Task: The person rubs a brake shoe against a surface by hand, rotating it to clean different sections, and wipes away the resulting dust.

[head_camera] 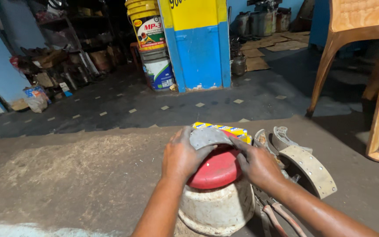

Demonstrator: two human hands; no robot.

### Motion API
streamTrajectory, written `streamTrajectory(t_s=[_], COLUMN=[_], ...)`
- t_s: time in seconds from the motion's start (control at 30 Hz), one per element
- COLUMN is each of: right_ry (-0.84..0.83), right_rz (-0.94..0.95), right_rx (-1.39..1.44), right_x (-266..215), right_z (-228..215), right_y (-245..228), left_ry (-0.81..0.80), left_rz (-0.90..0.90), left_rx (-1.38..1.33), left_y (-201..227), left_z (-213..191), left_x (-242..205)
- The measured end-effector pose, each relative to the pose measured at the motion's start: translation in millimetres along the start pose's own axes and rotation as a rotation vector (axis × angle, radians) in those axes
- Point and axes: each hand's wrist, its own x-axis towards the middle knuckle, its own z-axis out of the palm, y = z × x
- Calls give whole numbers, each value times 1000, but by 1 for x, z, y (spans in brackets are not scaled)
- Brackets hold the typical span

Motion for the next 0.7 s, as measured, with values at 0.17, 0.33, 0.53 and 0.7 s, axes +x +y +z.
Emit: streamTrajectory(t_s=[0.17, 0.33, 0.53, 0.7], right_ry=[152, 18, 167, -111], right_rz=[-320, -257, -516, 170], right_rx=[-14, -154, -113, -71], right_x=[1, 8, 5, 20], right_z=[-9, -20, -15, -24], right_y=[-20, -31, -31, -47], left_ry=[40, 54, 61, -82], left_rz=[83, 104, 133, -4], left_rx=[-13, -12, 21, 39], left_y=[-2, -3, -5, 9], left_z=[2, 7, 6, -7], left_x=[-5, -6, -10, -2])
